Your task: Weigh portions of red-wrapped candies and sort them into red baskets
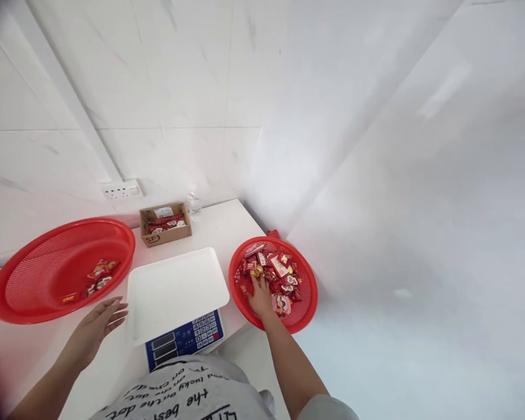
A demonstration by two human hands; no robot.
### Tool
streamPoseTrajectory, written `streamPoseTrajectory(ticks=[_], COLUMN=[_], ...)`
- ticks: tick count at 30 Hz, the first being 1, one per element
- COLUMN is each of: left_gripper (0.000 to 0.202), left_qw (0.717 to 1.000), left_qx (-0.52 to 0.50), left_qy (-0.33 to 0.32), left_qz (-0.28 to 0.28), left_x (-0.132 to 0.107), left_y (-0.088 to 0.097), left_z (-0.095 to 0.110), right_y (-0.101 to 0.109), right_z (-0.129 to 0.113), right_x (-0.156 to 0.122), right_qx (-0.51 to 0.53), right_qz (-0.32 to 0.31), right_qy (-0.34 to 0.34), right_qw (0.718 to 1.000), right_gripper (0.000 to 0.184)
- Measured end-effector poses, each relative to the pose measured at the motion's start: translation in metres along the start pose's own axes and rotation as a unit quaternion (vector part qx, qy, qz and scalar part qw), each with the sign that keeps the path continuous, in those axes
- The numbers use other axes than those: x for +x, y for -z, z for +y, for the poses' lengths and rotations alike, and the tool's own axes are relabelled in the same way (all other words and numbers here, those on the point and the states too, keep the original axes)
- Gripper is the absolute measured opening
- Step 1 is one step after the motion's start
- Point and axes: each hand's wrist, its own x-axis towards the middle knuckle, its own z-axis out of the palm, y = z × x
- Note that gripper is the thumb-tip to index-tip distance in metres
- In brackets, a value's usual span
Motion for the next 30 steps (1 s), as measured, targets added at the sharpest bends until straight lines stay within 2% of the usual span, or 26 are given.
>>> streamPoseTrajectory(ticks=[5, 8, 12, 16, 22, 24, 26, 28, 30], left_gripper=[0.049, 0.054, 0.059, 0.062, 0.058, 0.058, 0.058, 0.058, 0.058], left_qw=[0.998, 0.997, 0.994, 0.990, 0.982, 0.981, 0.981, 0.980, 0.980], left_qx=[0.055, 0.071, 0.095, 0.119, 0.157, 0.158, 0.158, 0.161, 0.164], left_qy=[-0.022, -0.027, -0.020, -0.001, 0.016, 0.010, 0.002, -0.005, -0.013], left_qz=[-0.023, -0.033, -0.050, -0.077, -0.108, -0.113, -0.115, -0.115, -0.114], left_x=[-0.012, -0.019, -0.035, -0.051, -0.056, -0.055, -0.055, -0.054, -0.054], left_y=[-0.014, -0.024, -0.038, -0.055, -0.082, -0.089, -0.094, -0.097, -0.099], left_z=[0.007, 0.008, 0.005, -0.005, -0.019, -0.020, -0.019, -0.017, -0.015], right_y=[0.036, 0.056, 0.066, 0.060, 0.045, 0.045, 0.050, 0.060, 0.072], right_z=[0.017, 0.021, 0.017, 0.010, 0.020, 0.026, 0.030, 0.034, 0.038], right_x=[0.020, 0.038, 0.057, 0.061, 0.026, 0.014, 0.012, 0.021, 0.037], right_qx=[-0.004, -0.036, -0.083, -0.105, -0.104, -0.068, -0.001, 0.061, 0.083], right_qz=[0.086, 0.083, 0.031, -0.033, -0.116, -0.162, -0.177, -0.125, -0.024], right_qy=[-0.039, -0.058, -0.061, -0.010, 0.131, 0.160, 0.168, 0.155, 0.121], right_qw=[0.996, 0.994, 0.994, 0.994, 0.979, 0.971, 0.970, 0.978, 0.989], right_gripper=[0.068, 0.067, 0.068, 0.069, 0.061, 0.056, 0.046, 0.042, 0.044])
